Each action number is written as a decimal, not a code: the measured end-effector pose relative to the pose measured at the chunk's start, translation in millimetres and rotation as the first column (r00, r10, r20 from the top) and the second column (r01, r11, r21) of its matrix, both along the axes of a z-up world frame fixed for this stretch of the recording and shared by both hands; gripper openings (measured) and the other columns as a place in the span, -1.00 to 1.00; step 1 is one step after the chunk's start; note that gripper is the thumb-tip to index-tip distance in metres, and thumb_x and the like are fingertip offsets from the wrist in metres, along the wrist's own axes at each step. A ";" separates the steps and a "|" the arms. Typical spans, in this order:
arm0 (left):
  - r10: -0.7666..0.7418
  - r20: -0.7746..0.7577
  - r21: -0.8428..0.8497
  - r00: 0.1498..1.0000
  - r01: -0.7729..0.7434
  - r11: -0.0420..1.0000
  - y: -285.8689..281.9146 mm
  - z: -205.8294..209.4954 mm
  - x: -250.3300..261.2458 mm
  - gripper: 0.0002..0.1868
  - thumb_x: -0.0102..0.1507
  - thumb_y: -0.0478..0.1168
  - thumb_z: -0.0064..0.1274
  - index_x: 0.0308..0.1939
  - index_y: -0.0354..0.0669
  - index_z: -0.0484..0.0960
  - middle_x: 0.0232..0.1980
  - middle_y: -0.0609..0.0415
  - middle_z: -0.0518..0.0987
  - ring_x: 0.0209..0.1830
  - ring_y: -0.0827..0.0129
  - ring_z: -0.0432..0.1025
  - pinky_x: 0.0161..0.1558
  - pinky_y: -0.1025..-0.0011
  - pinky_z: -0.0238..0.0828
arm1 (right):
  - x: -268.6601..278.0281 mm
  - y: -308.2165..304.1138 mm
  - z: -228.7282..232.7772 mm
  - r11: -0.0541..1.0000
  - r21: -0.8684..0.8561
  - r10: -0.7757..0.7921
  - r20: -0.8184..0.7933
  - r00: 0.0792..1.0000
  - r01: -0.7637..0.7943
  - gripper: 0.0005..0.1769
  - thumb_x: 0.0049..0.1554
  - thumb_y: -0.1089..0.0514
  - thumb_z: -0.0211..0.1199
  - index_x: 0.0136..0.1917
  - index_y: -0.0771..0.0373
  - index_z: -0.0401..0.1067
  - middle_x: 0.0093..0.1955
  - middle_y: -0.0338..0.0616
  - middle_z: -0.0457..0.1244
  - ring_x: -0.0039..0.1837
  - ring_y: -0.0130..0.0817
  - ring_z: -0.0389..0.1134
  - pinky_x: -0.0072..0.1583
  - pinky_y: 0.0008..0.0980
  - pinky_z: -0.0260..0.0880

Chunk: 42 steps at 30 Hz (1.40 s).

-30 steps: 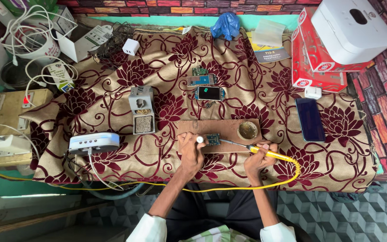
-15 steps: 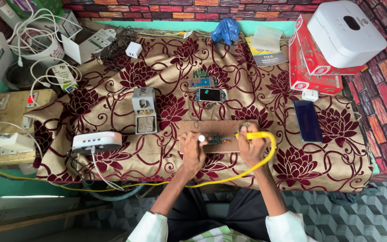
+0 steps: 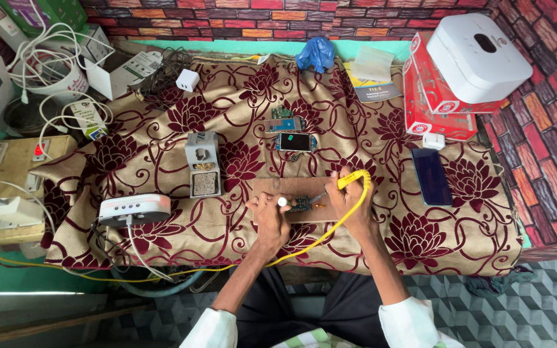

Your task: The person solders a small circuit board using a soldering iron and solder wire. They repeatedly apply solder to various points on the board while holding it steady with their other hand.

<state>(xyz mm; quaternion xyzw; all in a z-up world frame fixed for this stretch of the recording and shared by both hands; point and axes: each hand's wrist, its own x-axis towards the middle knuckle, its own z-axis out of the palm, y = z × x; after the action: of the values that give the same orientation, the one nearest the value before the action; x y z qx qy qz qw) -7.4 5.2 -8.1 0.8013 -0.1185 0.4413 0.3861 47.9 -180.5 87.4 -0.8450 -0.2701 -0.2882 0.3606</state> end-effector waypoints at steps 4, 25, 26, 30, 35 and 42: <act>0.021 0.003 -0.012 1.000 -0.021 1.000 -1.1 10.9 -4.8 -0.75 0.21 -0.46 -0.11 -0.13 -0.05 0.53 -0.28 0.25 0.55 -0.26 0.37 0.24 -0.01 0.26 -0.09 | 7.1 2.5 2.4 0.996 -0.085 -0.028 0.134 0.991 0.040 -0.69 0.17 0.28 0.24 -0.37 0.23 0.24 -0.45 -0.14 0.12 -0.43 -0.17 0.15 -0.33 -0.18 0.11; 0.155 0.000 -0.068 0.988 -0.154 0.986 -4.9 -6.6 5.7 -0.78 0.46 -0.27 -0.27 -0.23 0.04 0.45 -0.35 0.28 0.41 -0.26 0.39 0.07 -0.04 0.31 -0.13 | -15.6 -6.9 5.5 0.990 0.138 0.029 -0.141 0.990 -0.010 -0.64 0.22 0.31 0.18 -0.35 0.30 0.11 -0.54 -0.12 0.01 -0.50 -0.31 0.02 -0.37 -0.22 0.02; 0.151 0.012 -0.066 0.988 -0.150 0.987 -3.8 -6.9 6.6 -0.79 0.48 -0.27 -0.28 -0.19 0.02 0.45 -0.33 0.30 0.43 -0.26 0.39 0.08 -0.04 0.30 -0.13 | -16.1 -7.3 5.5 0.991 0.136 0.030 -0.119 0.992 -0.013 -0.64 0.21 0.31 0.18 -0.35 0.29 0.11 -0.53 -0.13 0.02 -0.50 -0.33 0.03 -0.37 -0.24 0.03; 0.157 0.046 -0.037 0.986 -0.156 0.987 -3.2 -9.1 6.0 -0.86 0.46 -0.30 -0.25 -0.10 -0.02 0.45 -0.30 0.31 0.45 -0.25 0.39 0.09 -0.02 0.29 -0.12 | -17.9 -8.4 2.8 0.987 0.155 0.050 -0.116 0.992 -0.032 -0.67 0.21 0.32 0.16 -0.33 0.28 0.12 -0.51 -0.17 0.03 -0.48 -0.39 0.06 -0.38 -0.28 0.04; 0.193 -0.005 0.041 0.981 -0.193 0.980 -6.5 -11.7 -1.3 -0.74 0.26 -0.47 -0.10 -0.14 0.05 0.48 -0.36 0.23 0.34 -0.24 0.38 0.12 -0.02 0.30 -0.10 | -15.7 -6.5 -1.1 0.987 0.158 0.059 -0.113 0.992 -0.041 -0.66 0.22 0.33 0.17 -0.33 0.28 0.11 -0.50 -0.19 0.02 -0.48 -0.43 0.05 -0.38 -0.31 0.04; 0.140 -0.016 0.011 0.990 -0.140 0.990 -3.3 -7.5 -1.4 -0.62 0.10 -0.57 -0.13 -0.16 -0.02 0.48 -0.32 0.20 0.35 -0.22 0.33 0.12 -0.01 0.30 -0.10 | -14.0 -5.1 -1.9 0.987 0.157 0.048 -0.113 0.992 -0.030 -0.63 0.22 0.34 0.17 -0.34 0.28 0.09 -0.51 -0.19 0.01 -0.49 -0.42 0.04 -0.39 -0.30 0.02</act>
<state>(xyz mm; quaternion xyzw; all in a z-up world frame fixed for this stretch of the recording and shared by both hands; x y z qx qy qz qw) -8.7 1.9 -15.6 0.8133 -0.0609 0.4598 0.3514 33.9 -185.5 85.6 -0.8243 -0.2416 -0.2514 0.4461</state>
